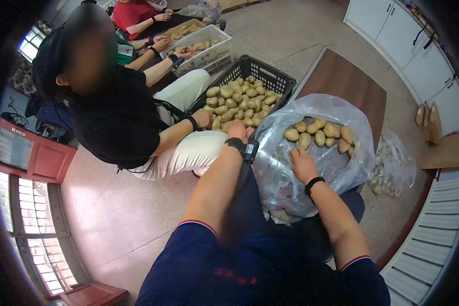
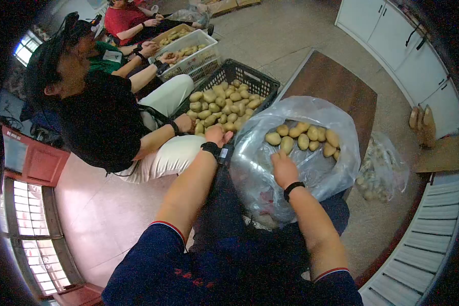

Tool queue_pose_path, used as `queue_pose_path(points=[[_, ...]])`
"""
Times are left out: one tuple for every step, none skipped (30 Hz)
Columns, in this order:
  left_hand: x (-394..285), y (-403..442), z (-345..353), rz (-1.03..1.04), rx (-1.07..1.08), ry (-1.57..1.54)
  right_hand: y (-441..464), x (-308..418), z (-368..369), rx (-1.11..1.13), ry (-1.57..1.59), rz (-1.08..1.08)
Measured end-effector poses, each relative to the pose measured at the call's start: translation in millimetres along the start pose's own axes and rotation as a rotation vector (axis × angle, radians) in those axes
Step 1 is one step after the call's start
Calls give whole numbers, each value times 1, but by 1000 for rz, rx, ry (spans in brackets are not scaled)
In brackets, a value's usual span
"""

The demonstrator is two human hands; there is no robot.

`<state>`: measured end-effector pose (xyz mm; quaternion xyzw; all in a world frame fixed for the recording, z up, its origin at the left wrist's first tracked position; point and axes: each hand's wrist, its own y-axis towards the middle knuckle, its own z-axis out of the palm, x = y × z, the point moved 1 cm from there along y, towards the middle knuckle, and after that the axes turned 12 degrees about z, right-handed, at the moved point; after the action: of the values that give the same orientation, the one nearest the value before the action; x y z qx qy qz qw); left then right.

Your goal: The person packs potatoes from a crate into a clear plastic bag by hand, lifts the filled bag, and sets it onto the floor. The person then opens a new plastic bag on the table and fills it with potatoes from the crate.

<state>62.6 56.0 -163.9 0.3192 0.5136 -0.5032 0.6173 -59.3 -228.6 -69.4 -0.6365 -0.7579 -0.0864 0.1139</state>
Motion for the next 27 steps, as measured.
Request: queue_pose_path(points=[[-23,-13,9,-153,-95,-194,-4,-2,3,-2,5,21],[-32,-23,11,-306,-193,-387,-9,-3,5,-2,11,39],[-27,-24,13,-259,-173,-419,-14,-6,7,4,9,35],[-34,-32,19,-212,-154,-452,-19,-10,8,-9,35,31],[-43,-36,25,-233,-191,-354,-22,-12,10,-26,64,24],[-68,-48,36,-251,-230,-254,-24,-11,8,-27,76,14],[-90,-60,46,-273,-240,-184,-30,-10,5,22,82,43],[-92,-64,49,-278,-207,-223,-36,-11,3,72,82,80],[-92,-67,49,-259,-164,-187,-39,-11,3,73,96,77],[-90,-70,55,-242,-115,-157,-44,-14,2,73,90,88],[-89,-73,59,-247,-102,-163,-47,-16,0,64,130,106],[-91,-77,61,-255,-48,-175,-49,-16,-3,52,172,125],[-92,-80,63,-264,7,-184,-49,-17,-2,33,258,163],[-93,-82,66,-274,26,-184,-47,-17,-1,26,254,183],[-90,-84,69,-286,54,-163,-45,-21,2,-3,330,204],[-91,-88,72,-299,83,-141,-44,-26,7,-34,407,225],[-92,-90,75,-321,113,-111,-42,-29,12,-40,401,247],[-94,-92,78,-327,131,-112,-36,-32,18,-6,502,328],[-96,-95,79,-345,160,-111,-31,-31,17,28,604,404],[-98,-98,81,-361,186,-110,-27,-32,15,20,603,413],[-99,-101,84,-361,201,-73,-23,-29,11,141,806,490],[-98,-101,86,-361,205,-73,-20,-24,7,266,1009,563],[-97,-101,87,-368,234,-36,-18,-17,2,262,1011,564],[-96,-101,88,-373,262,2,-17,-9,-6,292,1134,565],[-97,-102,89,-371,264,4,-15,-3,-11,322,1258,563],[-97,-103,90,-397,280,40,-13,3,-18,321,1260,560],[-95,-103,90,-420,297,78,-9,5,-20,371,1305,548]])
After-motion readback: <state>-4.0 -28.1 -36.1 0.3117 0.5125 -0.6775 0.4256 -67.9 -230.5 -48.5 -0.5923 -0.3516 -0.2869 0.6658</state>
